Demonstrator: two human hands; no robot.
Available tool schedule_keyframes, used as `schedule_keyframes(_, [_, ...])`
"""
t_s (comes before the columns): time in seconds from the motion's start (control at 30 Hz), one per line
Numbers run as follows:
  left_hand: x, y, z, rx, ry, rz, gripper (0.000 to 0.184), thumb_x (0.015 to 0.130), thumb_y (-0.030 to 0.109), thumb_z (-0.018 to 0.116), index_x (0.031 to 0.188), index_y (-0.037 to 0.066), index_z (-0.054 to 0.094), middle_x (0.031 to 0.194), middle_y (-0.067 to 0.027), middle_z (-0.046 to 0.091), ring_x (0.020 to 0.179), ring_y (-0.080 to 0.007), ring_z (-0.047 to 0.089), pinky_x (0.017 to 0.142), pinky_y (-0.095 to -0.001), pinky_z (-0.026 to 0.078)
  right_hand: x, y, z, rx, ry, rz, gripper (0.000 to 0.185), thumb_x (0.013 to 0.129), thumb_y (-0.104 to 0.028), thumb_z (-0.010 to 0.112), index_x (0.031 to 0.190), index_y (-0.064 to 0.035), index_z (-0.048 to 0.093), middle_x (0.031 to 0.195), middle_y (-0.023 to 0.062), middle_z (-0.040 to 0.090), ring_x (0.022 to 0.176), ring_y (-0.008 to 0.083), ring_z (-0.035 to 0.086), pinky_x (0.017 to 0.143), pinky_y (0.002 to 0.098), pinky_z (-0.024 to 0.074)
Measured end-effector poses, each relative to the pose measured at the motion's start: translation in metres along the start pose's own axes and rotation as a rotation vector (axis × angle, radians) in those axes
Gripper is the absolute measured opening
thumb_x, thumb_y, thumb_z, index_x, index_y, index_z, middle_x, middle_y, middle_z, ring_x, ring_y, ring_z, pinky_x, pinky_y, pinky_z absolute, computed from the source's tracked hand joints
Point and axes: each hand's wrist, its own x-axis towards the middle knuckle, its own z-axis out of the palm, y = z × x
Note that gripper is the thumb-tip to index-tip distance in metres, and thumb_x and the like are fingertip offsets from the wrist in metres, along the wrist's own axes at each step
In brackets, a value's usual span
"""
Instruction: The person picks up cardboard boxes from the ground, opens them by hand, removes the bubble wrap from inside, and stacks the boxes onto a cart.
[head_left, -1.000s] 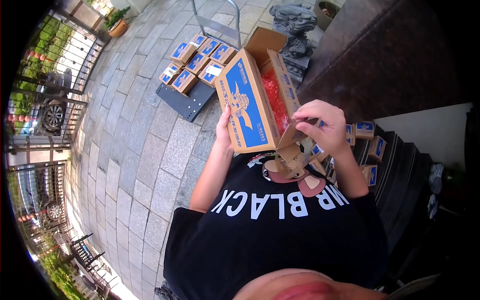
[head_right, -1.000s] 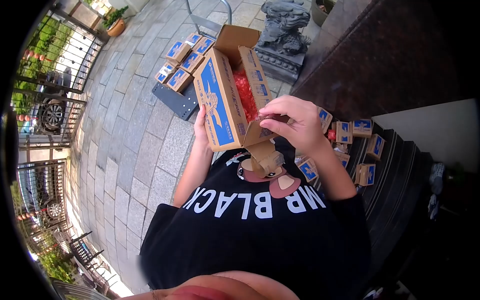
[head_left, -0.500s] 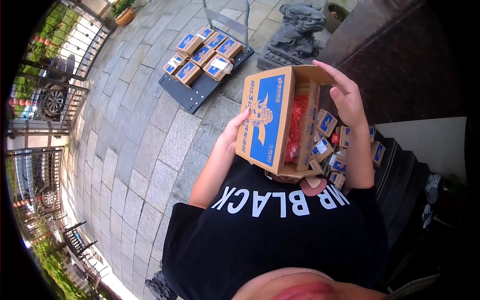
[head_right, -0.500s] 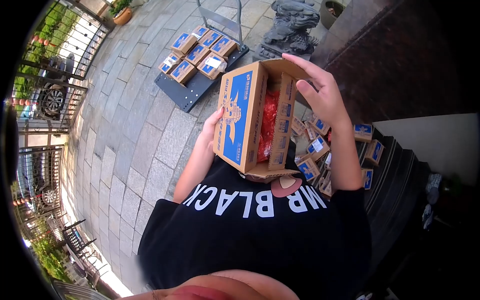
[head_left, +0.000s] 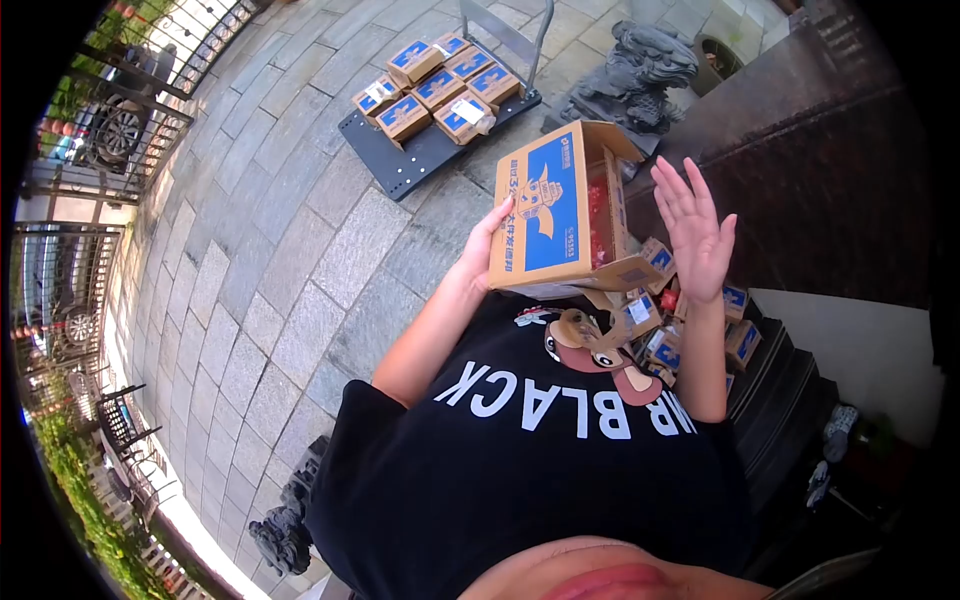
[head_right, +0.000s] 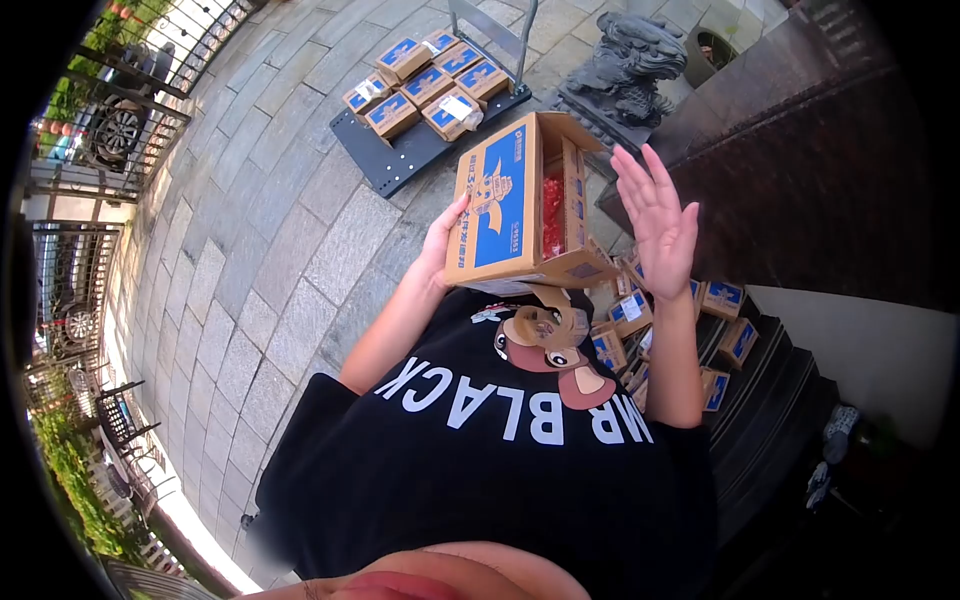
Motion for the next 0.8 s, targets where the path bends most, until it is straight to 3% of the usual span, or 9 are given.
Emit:
schedule_keyframes(0.1, [0.003, 0.014, -0.004, 0.021, 0.107, 0.164, 0.049, 0.097, 0.037, 0.055, 0.131, 0.002, 0.051, 0.123, -0.0172, 0.063, 0.105, -0.0272, 0.066, 0.091, -0.0411, 0.055, -0.002, 0.008, 0.011, -0.084, 0.059, -0.082, 0.083, 0.098, -0.063, 0.024, 0.153, -0.0022, 0.014, 0.155, 0.0236, 0.026, 0.145, 0.0328, 0.024, 0.119, 0.0449, 0.0168])
schedule_keyframes(0.2, [-0.003, 0.017, 0.004, 0.112, 0.164, 0.216, 0.051, 0.097, 0.041, 0.054, 0.131, 0.004, 0.05, 0.123, -0.0154, 0.063, 0.109, -0.0264, 0.064, 0.093, -0.041, 0.053, -0.008, 0.034, 0.037, -0.687, -0.022, -0.03, 0.076, 0.096, -0.038, 0.05, 0.152, 0.0008, 0.015, 0.158, 0.0201, 0.017, 0.147, 0.0321, 0.018, 0.118, 0.0417, 0.0151])
schedule_keyframes(0.23, [-0.003, 0.021, 0.008, 0.131, 0.187, 0.223, 0.049, 0.096, 0.04, 0.056, 0.13, 0.004, 0.052, 0.121, -0.015, 0.064, 0.106, -0.0258, 0.065, 0.092, -0.0404, 0.054, -0.005, 0.05, 0.04, -0.757, -0.028, -0.005, 0.074, 0.099, -0.037, 0.047, 0.152, 0.0023, 0.014, 0.159, 0.02, 0.016, 0.147, 0.0319, 0.015, 0.119, 0.0395, 0.0129])
schedule_keyframes(0.37, [0.001, 0.027, -0.001, 0.512, 0.148, 0.327, 0.059, 0.094, 0.034, 0.062, 0.141, 0.007, 0.038, 0.127, -0.0131, 0.058, 0.112, -0.0224, 0.061, 0.093, -0.0385, 0.053, 0.023, 0.092, 0.034, -0.272, -0.132, 0.455, 0.078, 0.103, -0.049, 0.035, 0.154, 0.0021, 0.005, 0.161, 0.0195, 0.008, 0.149, 0.0265, 0.006, 0.119, 0.0339, 0.0087])
schedule_keyframes(0.4, [0.002, 0.036, -0.004, 0.506, 0.089, 0.251, 0.076, 0.092, 0.028, 0.065, 0.151, 0.01, 0.02, 0.141, -0.0136, 0.044, 0.127, -0.0236, 0.048, 0.102, -0.0385, 0.046, 0.026, 0.096, 0.034, -0.226, -0.133, 0.498, 0.079, 0.103, -0.049, 0.036, 0.153, 0.0023, 0.004, 0.16, 0.0194, 0.01, 0.149, 0.0265, 0.008, 0.119, 0.0341, 0.0094])
schedule_keyframes(0.47, [0.004, 0.047, -0.002, 0.563, 0.121, 0.268, 0.072, 0.093, 0.029, 0.064, 0.149, 0.01, 0.023, 0.139, -0.0137, 0.047, 0.124, -0.023, 0.052, 0.1, -0.0379, 0.048, 0.03, 0.103, 0.036, -0.17, -0.137, 0.555, 0.08, 0.103, -0.049, 0.038, 0.153, 0.0026, 0.004, 0.16, 0.0193, 0.012, 0.149, 0.0265, 0.01, 0.119, 0.0343, 0.0102])
schedule_keyframes(0.53, [0.01, 0.056, -0.003, 0.617, 0.159, 0.275, 0.069, 0.093, 0.03, 0.063, 0.148, 0.009, 0.027, 0.136, -0.0138, 0.049, 0.121, -0.0225, 0.055, 0.097, -0.0373, 0.05, 0.035, 0.116, 0.036, -0.14, -0.233, 0.678, 0.084, 0.1, -0.051, 0.044, 0.153, 0.0028, 0.006, 0.157, 0.0189, 0.019, 0.146, 0.0271, 0.018, 0.118, 0.0353, 0.0164])
schedule_keyframes(0.63, [0.028, 0.072, -0.015, 0.808, 0.197, 0.274, 0.078, 0.092, 0.028, 0.065, 0.152, 0.008, 0.019, 0.145, -0.0158, 0.041, 0.13, -0.0244, 0.047, 0.105, -0.0383, 0.043, 0.041, 0.166, 0.03, -0.008, -0.237, 0.842, 0.084, 0.098, -0.049, 0.051, 0.152, 0.0003, 0.011, 0.153, 0.0182, 0.027, 0.142, 0.0269, 0.026, 0.116, 0.0361, 0.0226])
schedule_keyframes(0.8, [0.067, 0.126, -0.057, 0.885, 0.413, 0.215, 0.083, 0.094, 0.045, 0.058, 0.156, 0.011, 0.014, 0.155, -0.0167, 0.028, 0.139, -0.0294, 0.034, 0.113, -0.0383, 0.03, 0.1, 0.244, 0.041, 0.356, -0.069, 0.993, 0.076, 0.092, -0.05, 0.06, 0.147, -0.0063, 0.03, 0.137, 0.0127, 0.048, 0.123, 0.0211, 0.051, 0.1, 0.0384, 0.0447])
